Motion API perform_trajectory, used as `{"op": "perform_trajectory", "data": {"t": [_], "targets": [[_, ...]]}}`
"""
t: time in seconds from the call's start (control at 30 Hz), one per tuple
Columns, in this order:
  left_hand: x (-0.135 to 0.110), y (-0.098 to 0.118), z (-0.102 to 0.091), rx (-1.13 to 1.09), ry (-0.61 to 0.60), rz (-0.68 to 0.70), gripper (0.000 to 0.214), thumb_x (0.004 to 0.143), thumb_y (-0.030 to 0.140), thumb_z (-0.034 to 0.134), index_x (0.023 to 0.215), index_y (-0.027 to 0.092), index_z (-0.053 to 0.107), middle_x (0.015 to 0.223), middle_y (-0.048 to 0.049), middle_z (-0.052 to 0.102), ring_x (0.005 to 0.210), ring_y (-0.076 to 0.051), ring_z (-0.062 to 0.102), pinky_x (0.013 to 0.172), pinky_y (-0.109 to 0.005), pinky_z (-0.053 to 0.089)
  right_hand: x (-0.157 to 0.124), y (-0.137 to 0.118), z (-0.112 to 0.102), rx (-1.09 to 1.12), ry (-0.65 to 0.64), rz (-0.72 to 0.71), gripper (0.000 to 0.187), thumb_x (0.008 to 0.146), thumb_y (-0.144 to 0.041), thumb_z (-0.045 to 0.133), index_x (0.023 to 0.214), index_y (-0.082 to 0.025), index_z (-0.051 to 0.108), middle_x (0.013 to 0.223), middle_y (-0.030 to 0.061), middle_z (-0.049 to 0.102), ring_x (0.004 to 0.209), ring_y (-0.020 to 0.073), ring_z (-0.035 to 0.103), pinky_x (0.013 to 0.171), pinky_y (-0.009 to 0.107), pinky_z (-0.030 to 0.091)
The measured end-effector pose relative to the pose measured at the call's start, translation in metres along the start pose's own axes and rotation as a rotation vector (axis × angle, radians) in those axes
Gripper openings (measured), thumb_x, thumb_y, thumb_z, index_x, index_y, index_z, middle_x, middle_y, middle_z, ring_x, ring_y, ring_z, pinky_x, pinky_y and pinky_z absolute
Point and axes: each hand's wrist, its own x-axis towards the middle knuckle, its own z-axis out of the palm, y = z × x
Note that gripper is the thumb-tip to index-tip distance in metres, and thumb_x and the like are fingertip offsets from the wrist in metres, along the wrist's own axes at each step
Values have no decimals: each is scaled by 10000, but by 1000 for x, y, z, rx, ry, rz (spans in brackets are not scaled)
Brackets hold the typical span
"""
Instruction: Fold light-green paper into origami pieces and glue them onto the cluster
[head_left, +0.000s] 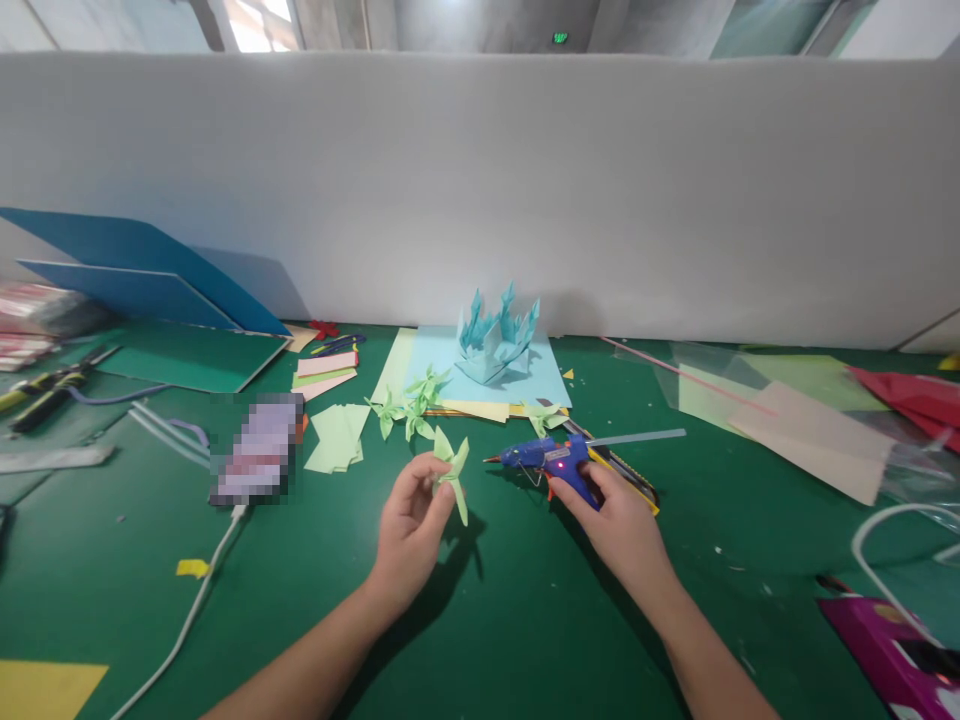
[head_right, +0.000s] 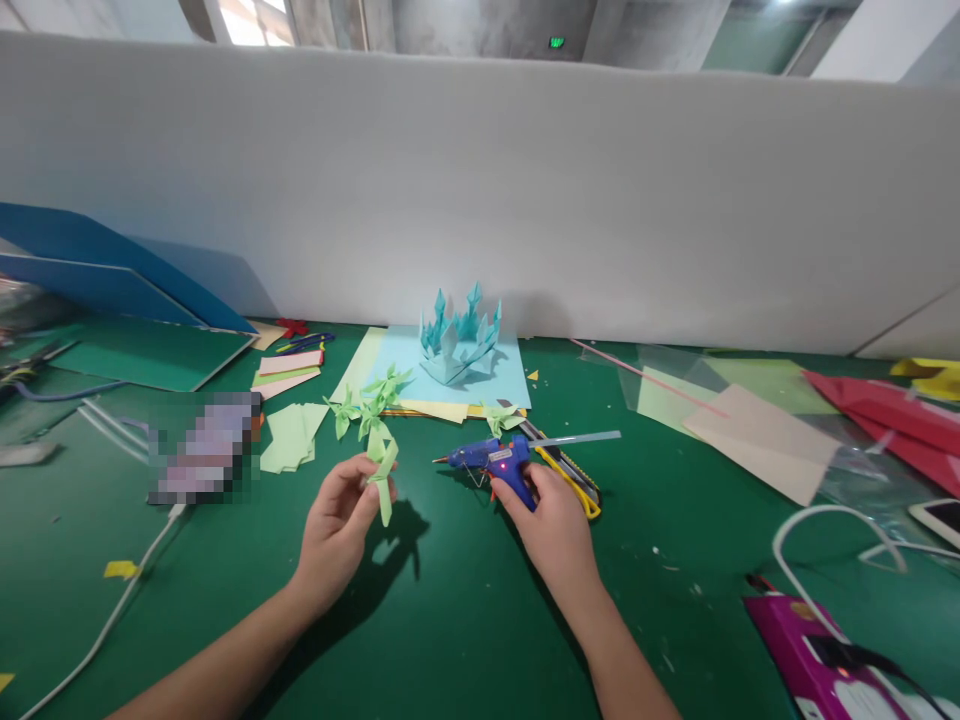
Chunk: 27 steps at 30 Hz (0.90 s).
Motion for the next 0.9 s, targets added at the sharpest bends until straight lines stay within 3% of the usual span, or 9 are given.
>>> {"op": "perform_trajectory", "data": {"t": [0.1, 0.23, 0.37, 0.53, 0.6, 0.77, 0.9], "targets": [[-2, 0, 2, 17, -3, -40, 201, 664, 333, 726, 770, 216, 601, 768, 8, 580, 648, -116, 516, 615, -236, 437, -2, 3, 7, 53, 23, 39, 312, 742, -503, 569, 776, -208, 476, 643, 7, 580, 565, 187, 559, 509, 278, 418], [-4, 2, 6, -4, -32, -151, 217, 666, 342, 724, 796, 225, 595, 724, 22, 572, 632, -117, 510, 602, -243, 429, -4, 3, 10, -49, 82, 3, 306, 753, -476, 561, 715, -230, 382, 564, -38, 471, 469, 155, 464, 445, 252, 340], [-8, 3, 11, -11, -52, -189, 220, 676, 355, 715, 802, 223, 593, 720, 26, 573, 620, -108, 493, 597, -237, 420, -8, -10, 6, -77, 153, -236, 264, 789, -443, 561, 766, -208, 444, 735, 34, 523, 651, 188, 501, 581, 300, 417], [-11, 0, 15, 4, -75, -169, 235, 681, 350, 715, 820, 206, 591, 709, 29, 535, 616, -102, 476, 573, -216, 415, -29, -38, 12, 199, -64, -495, 393, 747, -529, 631, 885, -200, 465, 835, 37, 541, 705, 163, 520, 612, 263, 474], [-12, -2, 15, 35, -113, -126, 218, 689, 335, 711, 821, 202, 598, 738, 13, 549, 656, -114, 495, 597, -219, 428, -37, -46, 18, 245, -72, -500, 356, 762, -504, 628, 859, -204, 465, 769, 11, 533, 652, 146, 515, 583, 248, 472], [-13, -6, 14, 114, -201, -15, 141, 721, 304, 680, 779, 195, 613, 785, -21, 567, 730, -145, 527, 664, -239, 446, -40, -51, 23, 239, 5, -482, 52, 840, -223, 530, 801, -205, 502, 701, 0, 560, 619, 132, 535, 580, 238, 461], [-13, -6, 13, 118, -231, -19, 144, 711, 278, 686, 782, 193, 593, 747, -7, 551, 703, -138, 523, 656, -236, 441, -37, -53, 18, 235, 47, -477, 78, 838, -184, 513, 765, -204, 533, 700, 13, 599, 624, 135, 558, 594, 248, 468]]}}
